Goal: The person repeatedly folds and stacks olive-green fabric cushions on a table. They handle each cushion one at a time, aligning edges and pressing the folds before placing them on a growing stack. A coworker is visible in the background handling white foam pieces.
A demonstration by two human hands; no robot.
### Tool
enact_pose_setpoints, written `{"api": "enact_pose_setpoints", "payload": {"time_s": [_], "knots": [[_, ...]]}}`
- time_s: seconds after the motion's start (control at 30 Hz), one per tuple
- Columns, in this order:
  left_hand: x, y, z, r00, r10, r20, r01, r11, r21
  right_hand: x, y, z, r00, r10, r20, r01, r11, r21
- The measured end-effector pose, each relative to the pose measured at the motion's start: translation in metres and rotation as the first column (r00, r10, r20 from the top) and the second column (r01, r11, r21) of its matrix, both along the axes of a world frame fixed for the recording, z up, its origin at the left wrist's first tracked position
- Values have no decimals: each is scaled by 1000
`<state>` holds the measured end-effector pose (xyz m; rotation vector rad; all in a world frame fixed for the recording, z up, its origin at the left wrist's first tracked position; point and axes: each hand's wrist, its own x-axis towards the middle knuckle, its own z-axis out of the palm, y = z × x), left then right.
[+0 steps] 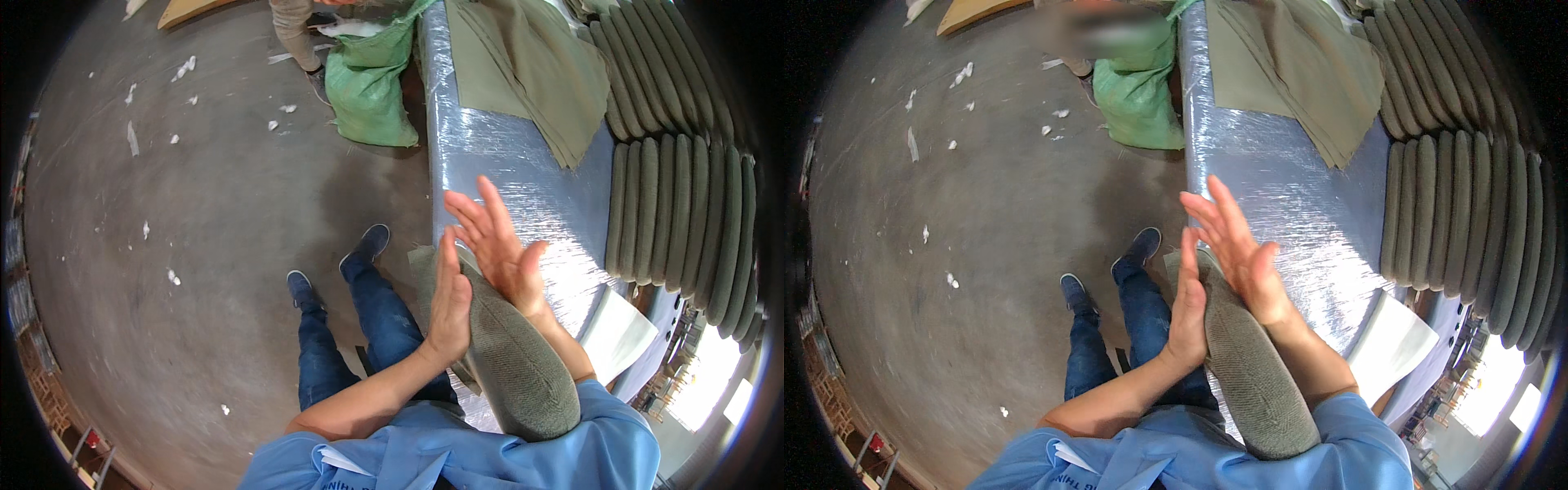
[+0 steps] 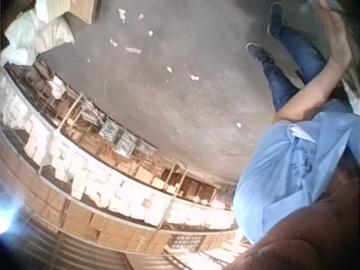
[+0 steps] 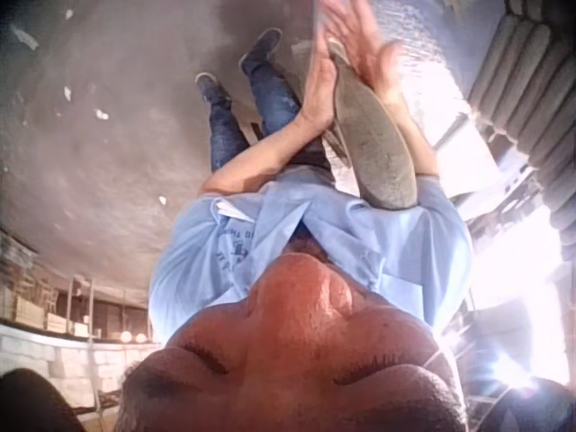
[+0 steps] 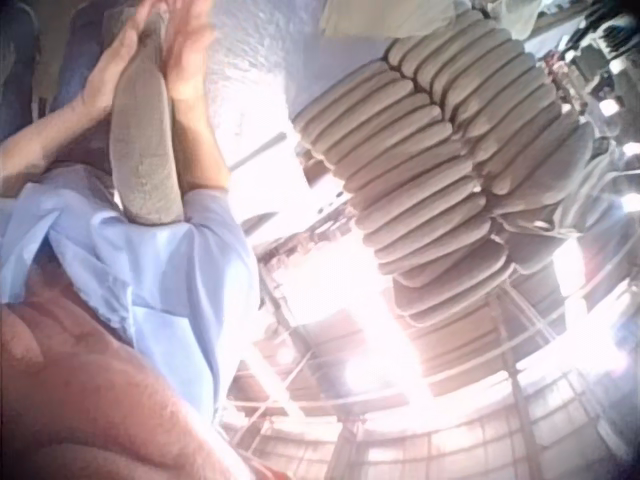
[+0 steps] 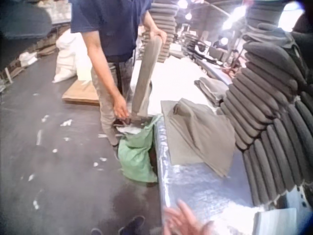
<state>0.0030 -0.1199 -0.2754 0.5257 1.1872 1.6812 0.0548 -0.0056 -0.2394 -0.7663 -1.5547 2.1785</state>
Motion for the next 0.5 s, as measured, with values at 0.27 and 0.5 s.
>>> {"api": "enact_pose_setpoints", "payload": {"time_s": [0.27, 0.5], "knots": [[-6, 23, -13, 999, 45, -19, -45, 999, -17, 23, -12, -2, 993, -80, 82, 79, 997, 9], [-3, 25, -65, 989, 77, 128, -54, 983, -176, 8, 8, -52, 994, -15, 109, 27, 994, -108]]}}
